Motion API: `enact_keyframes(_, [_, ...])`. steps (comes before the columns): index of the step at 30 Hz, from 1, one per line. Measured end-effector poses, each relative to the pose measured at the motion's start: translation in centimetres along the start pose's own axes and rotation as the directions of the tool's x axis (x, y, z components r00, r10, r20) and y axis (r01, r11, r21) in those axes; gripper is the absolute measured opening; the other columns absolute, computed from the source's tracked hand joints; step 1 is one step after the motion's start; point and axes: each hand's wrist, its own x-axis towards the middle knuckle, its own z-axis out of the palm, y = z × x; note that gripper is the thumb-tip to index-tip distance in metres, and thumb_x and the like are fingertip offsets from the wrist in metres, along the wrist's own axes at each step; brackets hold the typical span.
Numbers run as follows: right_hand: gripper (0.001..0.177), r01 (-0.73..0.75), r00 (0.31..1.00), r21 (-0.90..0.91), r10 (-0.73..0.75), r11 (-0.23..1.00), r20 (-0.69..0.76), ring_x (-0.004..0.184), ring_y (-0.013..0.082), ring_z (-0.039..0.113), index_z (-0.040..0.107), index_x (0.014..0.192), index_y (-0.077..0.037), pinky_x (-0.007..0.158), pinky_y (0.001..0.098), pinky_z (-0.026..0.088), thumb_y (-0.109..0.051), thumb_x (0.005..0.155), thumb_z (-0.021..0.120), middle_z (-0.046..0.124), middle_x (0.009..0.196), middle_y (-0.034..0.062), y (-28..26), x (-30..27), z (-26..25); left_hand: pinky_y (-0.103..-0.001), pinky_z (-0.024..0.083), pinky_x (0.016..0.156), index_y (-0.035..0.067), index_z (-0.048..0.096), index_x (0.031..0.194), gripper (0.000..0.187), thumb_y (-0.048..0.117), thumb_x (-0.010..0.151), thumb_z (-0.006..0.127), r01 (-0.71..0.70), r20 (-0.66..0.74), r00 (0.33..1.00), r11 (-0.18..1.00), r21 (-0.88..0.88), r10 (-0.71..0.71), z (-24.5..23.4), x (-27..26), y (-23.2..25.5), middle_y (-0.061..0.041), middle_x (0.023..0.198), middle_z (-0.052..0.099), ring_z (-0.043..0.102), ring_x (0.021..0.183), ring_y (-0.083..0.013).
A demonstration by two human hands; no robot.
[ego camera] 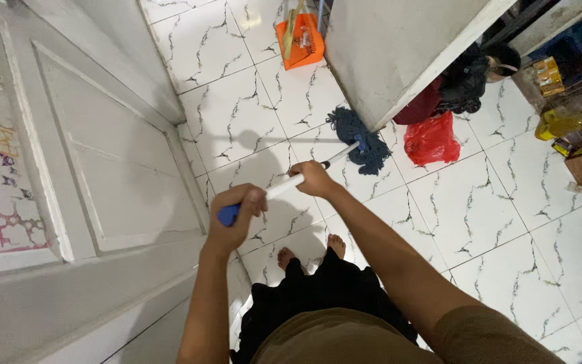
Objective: The person mops a white tiled floor using a mop with a blue head and a white handle, moving through a room and through a doorway.
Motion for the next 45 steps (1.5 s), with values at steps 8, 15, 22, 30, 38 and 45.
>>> enact_keyframes(8, [0.027,0.019,1.0,0.182,-0.018,0.983,-0.011,0.079,0.032,0.074,0.077,0.097,-0.006,0.071,0.0407,0.058,-0.012,0.072,0.072,0.076,0.089,0.0162,-9.0,1.5,6.7,-0.029,0.048,0.053,0.002,0.058,0.064,0.046,0.014,0.108,0.05,-0.055,-0.171,0.983,0.994,0.097,0.071,-6.9,-3.5,5.0,-0.007,0.063,0.062,0.058,0.057,-0.0117])
enact_keyframes(15, [0.015,0.129,0.977,0.444,-0.189,0.887,0.095,0.07,0.0233,0.071,0.077,0.091,-0.004,0.069,0.0369,0.055,-0.013,0.079,0.076,0.075,0.079,0.0149,-18.9,0.8,8.6,-0.024,0.043,0.044,0.007,0.052,0.061,0.048,0.011,0.108,0.053,-0.285,-0.079,0.95,0.941,0.18,0.303,-8.4,-4.6,15.6,-0.003,0.054,0.054,0.052,0.041,-0.01])
enact_keyframes(22, [0.019,0.231,0.948,0.785,-0.314,0.575,-0.049,0.089,0.0129,0.067,0.068,0.106,-0.007,0.076,0.0307,0.055,-0.022,0.094,0.071,0.069,0.097,0.0022,-22.4,0.2,8.8,-0.028,0.046,0.049,-0.004,0.066,0.078,0.023,0.011,0.094,0.065,-0.353,0.078,0.935,0.888,0.296,0.346,-3.0,-1.5,16.2,-0.009,0.064,0.064,0.061,0.053,-0.0131])
enact_keyframes(30, [0.022,0.007,0.97,0.999,-0.243,0.05,0.005,0.098,0.0066,0.062,0.062,0.109,-0.011,0.082,0.0274,0.052,-0.031,0.1,0.061,0.064,0.101,-0.0024,-21.8,-4.2,2.8,-0.032,0.039,0.049,0.0,0.056,0.065,0.034,0.013,0.093,0.07,-0.143,0.204,0.976,0.931,0.337,0.076,4.9,-0.6,14.9,-0.008,0.052,0.049,0.043,0.048,-0.0169])
enact_keyframes(38, [0.017,0.19,0.979,0.355,-0.203,0.916,0.0,0.076,0.0261,0.071,0.069,0.093,-0.006,0.067,0.0351,0.054,-0.021,0.085,0.072,0.073,0.083,0.0127,-16.0,-10.1,-1.6,-0.031,0.038,0.045,0.002,0.058,0.061,0.03,0.006,0.089,0.068,-0.357,0.215,0.927,0.898,0.256,0.307,9.2,-3.4,18.7,-0.006,0.056,0.057,0.052,0.047,-0.015])
enact_keyframes(45, [0.007,0.134,0.991,0.293,-0.128,0.947,-0.038,0.069,0.0296,0.07,0.069,0.084,-0.003,0.065,0.0387,0.053,-0.005,0.078,0.066,0.07,0.076,0.0168,-8.4,-16.3,-9.6,-0.03,0.05,0.058,0.002,0.053,0.065,0.036,0.007,0.099,0.064,-0.378,0.153,0.915,0.926,-0.004,0.374,14.6,-5.2,16.2,-0.008,0.066,0.06,0.061,0.063,-0.0195])
